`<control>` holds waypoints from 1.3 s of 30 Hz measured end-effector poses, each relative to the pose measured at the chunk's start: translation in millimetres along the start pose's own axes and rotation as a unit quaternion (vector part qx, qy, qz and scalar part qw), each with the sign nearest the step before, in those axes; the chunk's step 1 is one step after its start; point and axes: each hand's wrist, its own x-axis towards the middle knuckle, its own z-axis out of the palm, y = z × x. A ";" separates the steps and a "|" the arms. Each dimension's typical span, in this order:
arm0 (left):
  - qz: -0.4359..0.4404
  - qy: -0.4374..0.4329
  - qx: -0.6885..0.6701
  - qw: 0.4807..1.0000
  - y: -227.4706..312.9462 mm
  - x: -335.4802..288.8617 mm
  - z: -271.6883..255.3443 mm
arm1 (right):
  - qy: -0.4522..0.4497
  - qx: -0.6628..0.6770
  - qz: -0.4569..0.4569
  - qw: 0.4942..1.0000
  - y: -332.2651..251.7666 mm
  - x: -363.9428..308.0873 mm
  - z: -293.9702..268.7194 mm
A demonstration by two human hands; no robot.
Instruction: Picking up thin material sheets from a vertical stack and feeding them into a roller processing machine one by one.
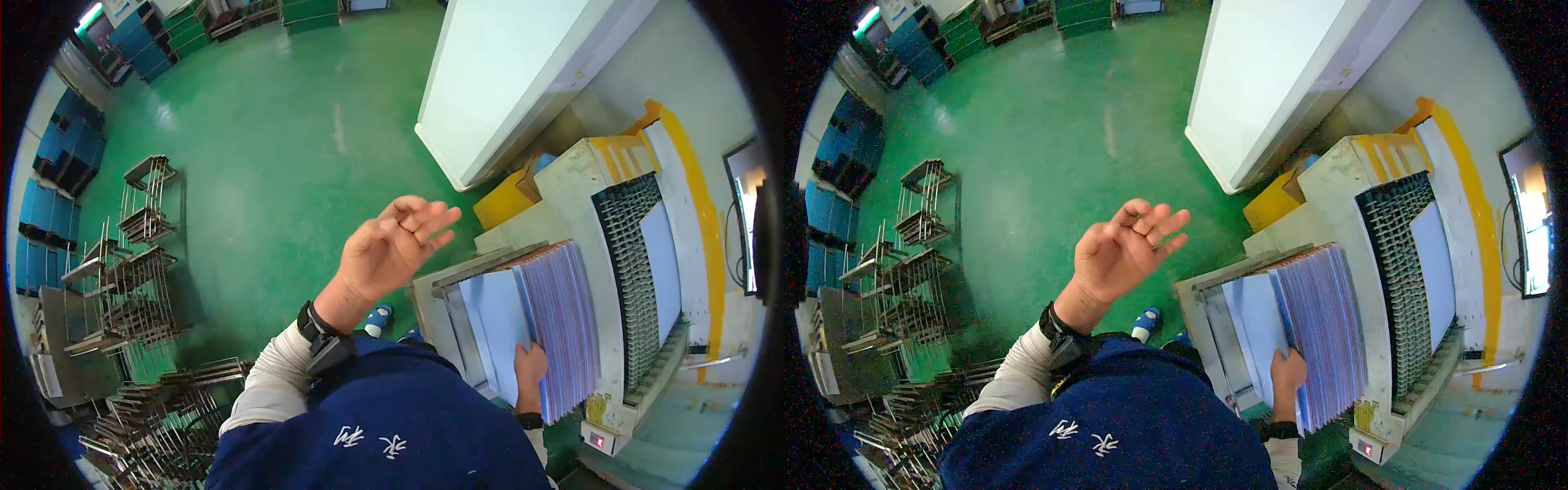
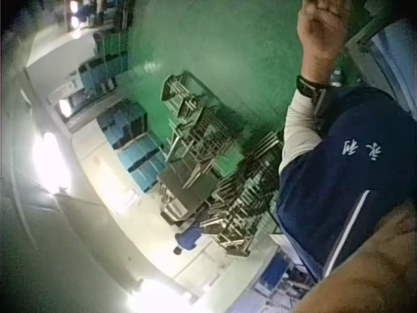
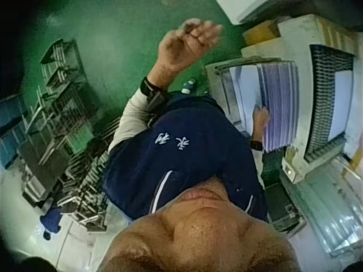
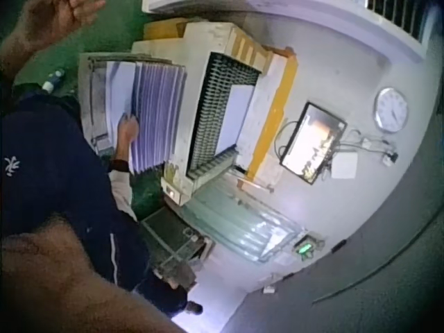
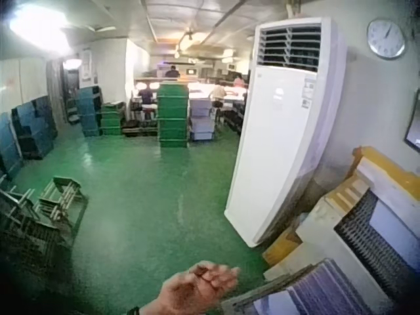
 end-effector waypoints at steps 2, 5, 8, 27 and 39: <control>-0.002 0.025 0.028 0.999 2.1 0.3 4.7 | 0.038 -0.006 -0.006 0.999 -1.0 -0.5 2.8; -0.001 0.022 0.056 0.998 4.5 0.2 7.0 | 0.035 0.000 0.003 0.999 -1.5 0.1 2.9; -0.002 0.038 0.051 0.998 6.9 0.3 14.6 | 0.024 -0.010 0.009 1.000 -2.3 0.1 2.0; 0.045 -0.003 0.065 0.997 16.3 -8.6 19.3 | -0.005 -0.010 0.013 1.000 -8.8 -6.2 -7.3; 0.059 0.007 0.033 0.998 11.9 -7.9 23.0 | -0.006 0.018 -0.033 0.999 16.5 1.4 8.2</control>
